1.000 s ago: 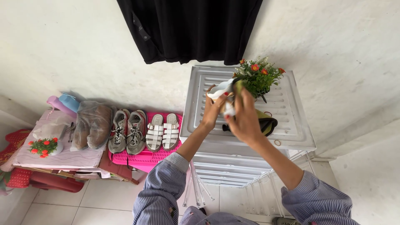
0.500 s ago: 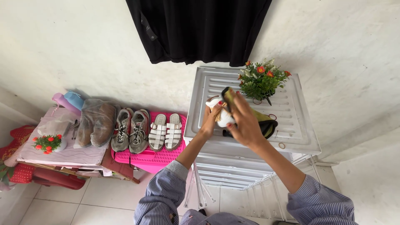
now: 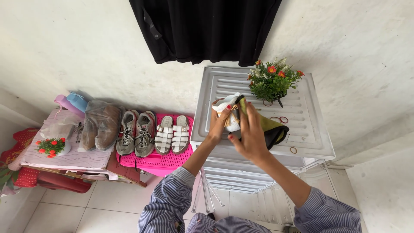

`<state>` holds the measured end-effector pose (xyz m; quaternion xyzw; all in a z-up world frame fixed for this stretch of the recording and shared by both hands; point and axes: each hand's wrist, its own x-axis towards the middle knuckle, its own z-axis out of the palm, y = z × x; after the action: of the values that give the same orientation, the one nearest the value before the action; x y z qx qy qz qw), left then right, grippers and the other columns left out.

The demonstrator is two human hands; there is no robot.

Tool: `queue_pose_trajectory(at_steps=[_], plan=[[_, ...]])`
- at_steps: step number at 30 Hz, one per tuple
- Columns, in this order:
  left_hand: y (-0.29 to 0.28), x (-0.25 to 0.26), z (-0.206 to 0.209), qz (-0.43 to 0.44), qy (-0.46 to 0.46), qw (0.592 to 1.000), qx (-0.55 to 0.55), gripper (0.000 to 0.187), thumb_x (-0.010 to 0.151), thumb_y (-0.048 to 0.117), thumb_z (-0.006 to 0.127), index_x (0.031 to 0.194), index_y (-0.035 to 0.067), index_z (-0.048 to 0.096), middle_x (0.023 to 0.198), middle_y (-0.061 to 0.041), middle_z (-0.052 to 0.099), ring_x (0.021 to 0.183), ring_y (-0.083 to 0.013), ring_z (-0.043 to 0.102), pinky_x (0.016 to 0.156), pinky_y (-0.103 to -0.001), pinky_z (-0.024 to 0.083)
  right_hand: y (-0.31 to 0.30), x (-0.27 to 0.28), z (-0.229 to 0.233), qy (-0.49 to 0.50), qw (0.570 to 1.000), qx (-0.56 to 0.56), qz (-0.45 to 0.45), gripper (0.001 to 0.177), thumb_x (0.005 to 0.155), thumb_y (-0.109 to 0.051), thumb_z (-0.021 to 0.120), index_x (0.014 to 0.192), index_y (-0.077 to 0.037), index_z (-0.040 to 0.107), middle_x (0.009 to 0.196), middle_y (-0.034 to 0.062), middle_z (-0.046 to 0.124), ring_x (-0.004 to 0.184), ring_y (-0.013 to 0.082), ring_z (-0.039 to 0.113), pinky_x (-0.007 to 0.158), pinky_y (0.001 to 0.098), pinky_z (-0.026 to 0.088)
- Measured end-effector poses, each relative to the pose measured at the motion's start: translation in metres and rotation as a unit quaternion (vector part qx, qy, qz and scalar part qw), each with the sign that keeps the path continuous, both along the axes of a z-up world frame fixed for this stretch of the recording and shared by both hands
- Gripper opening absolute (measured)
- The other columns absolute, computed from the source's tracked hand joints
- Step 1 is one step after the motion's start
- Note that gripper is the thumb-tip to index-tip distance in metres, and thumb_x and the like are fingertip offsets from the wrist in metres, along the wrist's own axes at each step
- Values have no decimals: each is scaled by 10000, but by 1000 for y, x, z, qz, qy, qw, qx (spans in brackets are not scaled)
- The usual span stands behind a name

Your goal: The recorder cleans artificial plants and the top surface of a plastic drawer unit with a cloth.

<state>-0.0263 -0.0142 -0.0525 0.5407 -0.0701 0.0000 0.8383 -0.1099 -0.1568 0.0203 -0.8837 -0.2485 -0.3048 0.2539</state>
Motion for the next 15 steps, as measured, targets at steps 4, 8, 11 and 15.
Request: queue_pose_trajectory(at_steps=[4,8,11,15], plan=[[1,-9,12,17,-38,998,39,873,868,492,725,1494,69,287,1359,-192,540,1276,-286,570,1076,-404,505,-17,33,-5,106,989,105,15,1083,959,-795,172,1529,107,355,1532,305,394,1418,435,429,1198,462,338],[0,-11,10,20,-69,994,87,873,870,496,745,1499,62,321,1365,-225,549,1283,-320,575,1058,-424,518,-44,65,-33,312,906,269,93,1020,981,-785,215,1469,81,445,1505,240,486,1427,335,452,1209,416,301],[-3,-12,12,21,-57,992,107,861,863,486,745,1498,75,332,1346,-225,561,1260,-316,597,1038,-425,538,-46,60,-30,346,877,306,133,907,1011,-720,281,1441,53,479,1466,209,526,1398,297,469,1192,405,296],[-5,-10,9,15,-52,994,99,818,882,451,741,1490,79,340,1295,-230,589,1198,-305,634,987,-416,569,-43,53,-29,341,875,316,135,698,1012,-562,427,1392,19,507,1355,190,602,1289,266,542,1117,374,362]])
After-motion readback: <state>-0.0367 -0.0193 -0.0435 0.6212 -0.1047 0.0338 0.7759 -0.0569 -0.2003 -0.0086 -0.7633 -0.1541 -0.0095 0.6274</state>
